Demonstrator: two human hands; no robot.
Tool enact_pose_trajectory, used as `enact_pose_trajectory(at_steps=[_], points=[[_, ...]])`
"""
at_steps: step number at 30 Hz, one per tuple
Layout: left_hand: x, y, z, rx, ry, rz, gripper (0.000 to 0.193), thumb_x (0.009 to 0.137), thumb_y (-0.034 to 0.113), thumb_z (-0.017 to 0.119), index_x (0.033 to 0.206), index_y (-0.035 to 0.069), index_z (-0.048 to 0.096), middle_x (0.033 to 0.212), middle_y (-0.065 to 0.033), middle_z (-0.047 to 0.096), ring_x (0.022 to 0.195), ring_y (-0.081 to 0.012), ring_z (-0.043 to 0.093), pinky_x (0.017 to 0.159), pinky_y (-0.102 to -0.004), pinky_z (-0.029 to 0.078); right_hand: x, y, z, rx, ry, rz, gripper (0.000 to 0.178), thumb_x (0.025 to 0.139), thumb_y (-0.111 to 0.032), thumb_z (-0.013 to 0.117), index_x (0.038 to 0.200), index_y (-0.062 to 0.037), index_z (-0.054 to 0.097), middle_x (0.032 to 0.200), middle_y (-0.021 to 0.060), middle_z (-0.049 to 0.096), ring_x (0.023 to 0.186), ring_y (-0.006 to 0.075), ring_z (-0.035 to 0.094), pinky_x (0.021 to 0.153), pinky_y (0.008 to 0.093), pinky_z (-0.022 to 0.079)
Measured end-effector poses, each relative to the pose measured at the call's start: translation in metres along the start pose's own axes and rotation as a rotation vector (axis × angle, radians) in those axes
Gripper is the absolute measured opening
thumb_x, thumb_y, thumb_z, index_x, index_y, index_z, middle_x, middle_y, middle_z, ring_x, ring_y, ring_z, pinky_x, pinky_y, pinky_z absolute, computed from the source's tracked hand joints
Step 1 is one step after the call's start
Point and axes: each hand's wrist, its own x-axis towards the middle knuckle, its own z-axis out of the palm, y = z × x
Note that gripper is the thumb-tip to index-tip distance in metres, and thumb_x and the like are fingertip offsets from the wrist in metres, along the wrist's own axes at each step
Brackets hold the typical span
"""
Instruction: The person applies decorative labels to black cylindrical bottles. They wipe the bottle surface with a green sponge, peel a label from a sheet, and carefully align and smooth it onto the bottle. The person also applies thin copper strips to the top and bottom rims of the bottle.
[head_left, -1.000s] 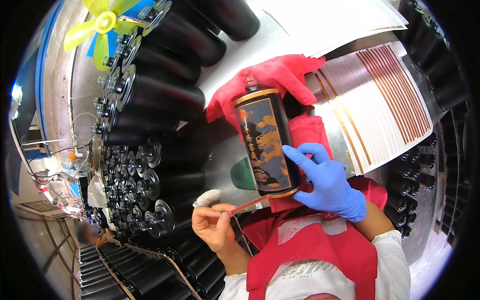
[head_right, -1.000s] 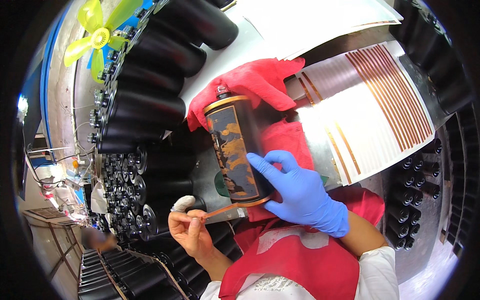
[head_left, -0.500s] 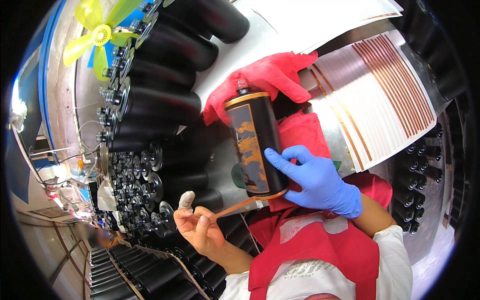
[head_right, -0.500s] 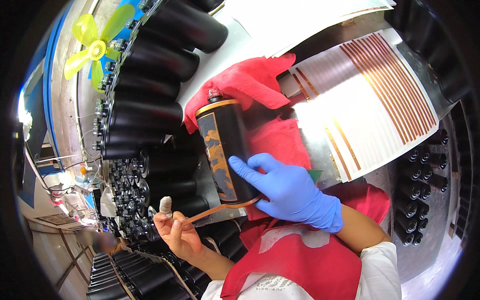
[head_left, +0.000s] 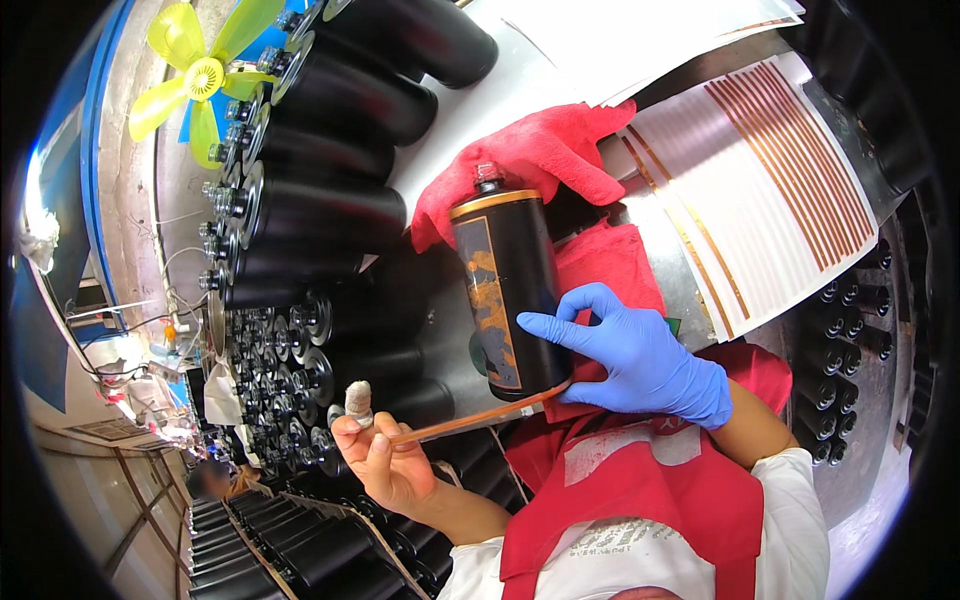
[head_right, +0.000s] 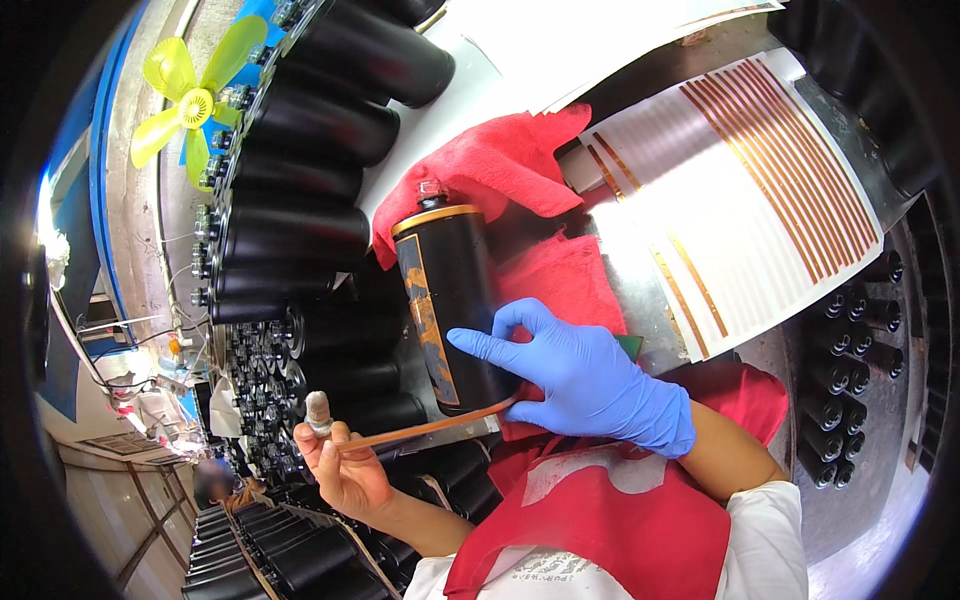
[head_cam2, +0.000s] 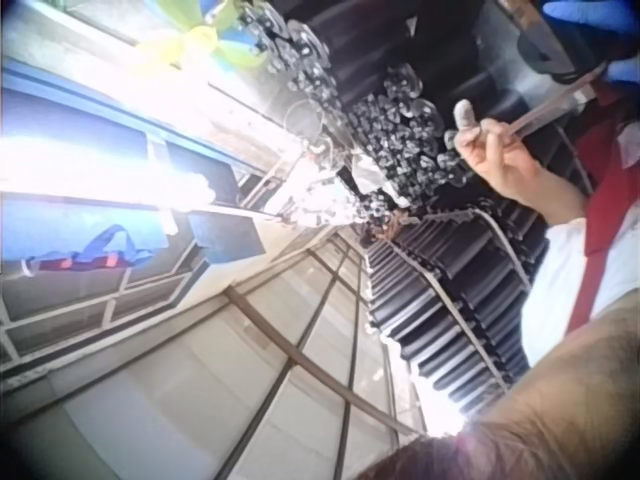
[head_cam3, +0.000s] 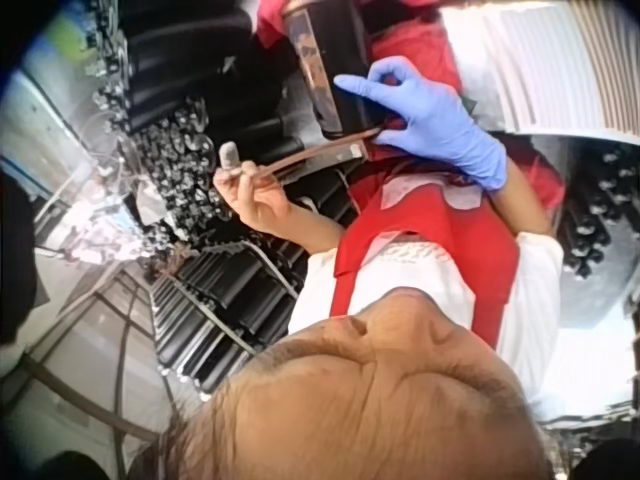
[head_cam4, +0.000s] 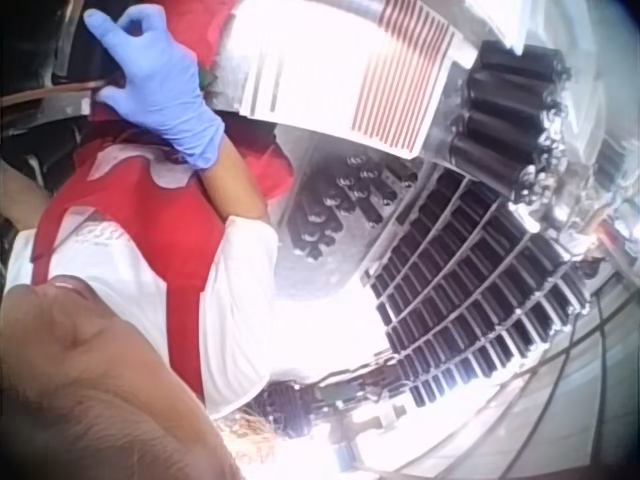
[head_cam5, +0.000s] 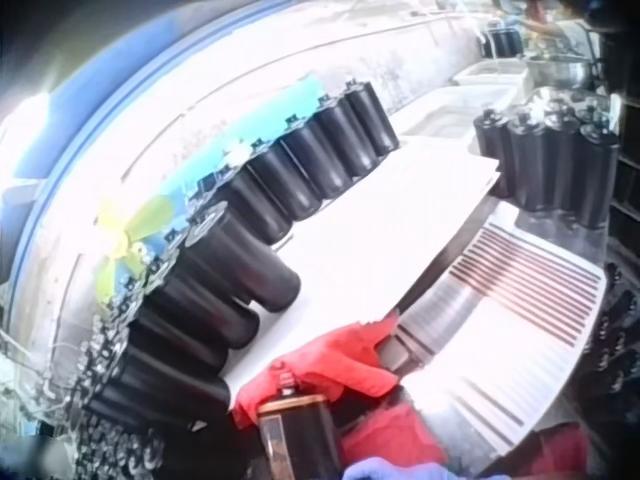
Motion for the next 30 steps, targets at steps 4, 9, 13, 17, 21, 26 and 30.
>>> enact_pose_trajectory(at_steps=[4, 9, 13, 17, 21, 26, 30], points=[[0.003, 0.003, 0.008, 0.0, -0.003, -0.015, 0.035, 0.075, -0.014, 0.055, 0.106, 0.002, 0.047, 0.132, -0.0281, 0.042, 0.073, -0.0155, 0.058, 0.058, -0.021, 0.053, 0.0, 0.0, 0.001, 0.013, 0.014, 0.015, 0.079, 0.061, -0.02, 0.08, 0.134, -0.0235, 0.05, 0.105, 0.0064, 0.049, 0.074, 0.0208, 0.058, 0.06, 0.0305, 0.051], [0.005, 0.005, 0.011, 0.039, 0.061, -0.003, 0.036, 0.074, -0.014, 0.055, 0.106, 0.001, 0.046, 0.132, -0.0284, 0.042, 0.07, -0.0149, 0.057, 0.056, -0.0198, 0.052, 0.001, 0.0, 0.001, 0.004, 0.018, 0.015, 0.076, 0.062, -0.022, 0.08, 0.132, -0.0224, 0.051, 0.104, 0.0068, 0.049, 0.071, 0.0202, 0.057, 0.06, 0.0306, 0.051], [0.004, 0.003, 0.008, 0.076, 0.095, 0.02, 0.036, 0.074, -0.014, 0.055, 0.105, 0.001, 0.046, 0.131, -0.0286, 0.043, 0.067, -0.0141, 0.056, 0.053, -0.0174, 0.049, -0.001, 0.003, -0.001, 0.057, 0.005, 0.01, 0.077, 0.064, -0.026, 0.08, 0.135, -0.0226, 0.048, 0.105, 0.007, 0.049, 0.074, 0.0209, 0.058, 0.062, 0.0303, 0.051], [-0.001, 0.004, 0.007, 0.137, 0.102, 0.049, 0.036, 0.073, -0.013, 0.057, 0.104, 0.001, 0.047, 0.13, -0.0288, 0.045, 0.064, -0.0135, 0.055, 0.052, -0.0167, 0.046, 0.001, -0.002, -0.005, 0.098, -0.015, 0.064, 0.076, 0.067, -0.031, 0.079, 0.135, -0.0224, 0.047, 0.105, 0.0075, 0.049, 0.074, 0.0214, 0.059, 0.064, 0.03, 0.052], [0.0, 0.004, 0.011, 0.159, 0.074, 0.074, 0.035, 0.072, -0.011, 0.059, 0.103, 0.002, 0.048, 0.129, -0.0289, 0.045, 0.062, -0.0137, 0.055, 0.051, -0.017, 0.044, 0.0, -0.014, -0.004, 0.117, -0.031, 0.189, 0.074, 0.067, -0.03, 0.079, 0.134, -0.021, 0.048, 0.106, 0.0075, 0.05, 0.07, 0.0199, 0.058, 0.064, 0.0298, 0.051], [0.003, -0.001, 0.008, 0.179, 0.09, 0.067, 0.034, 0.073, -0.01, 0.059, 0.103, 0.002, 0.051, 0.127, -0.028, 0.046, 0.062, -0.0144, 0.055, 0.052, -0.0167, 0.042, 0.001, -0.021, -0.002, 0.247, -0.035, 0.323, 0.076, 0.066, -0.025, 0.081, 0.134, -0.0192, 0.048, 0.107, 0.0069, 0.05, 0.065, 0.0139, 0.055, 0.061, 0.0275, 0.05], [0.008, -0.006, -0.001, 0.184, 0.094, 0.024, 0.034, 0.073, -0.011, 0.057, 0.104, 0.004, 0.052, 0.127, -0.0269, 0.047, 0.064, -0.0143, 0.057, 0.057, -0.0204, 0.044, 0.003, -0.026, 0.0, 0.288, 0.009, 0.369, 0.081, 0.064, -0.019, 0.083, 0.136, -0.0182, 0.046, 0.107, 0.0055, 0.049, 0.059, 0.0102, 0.049, 0.059, 0.0248, 0.048]])
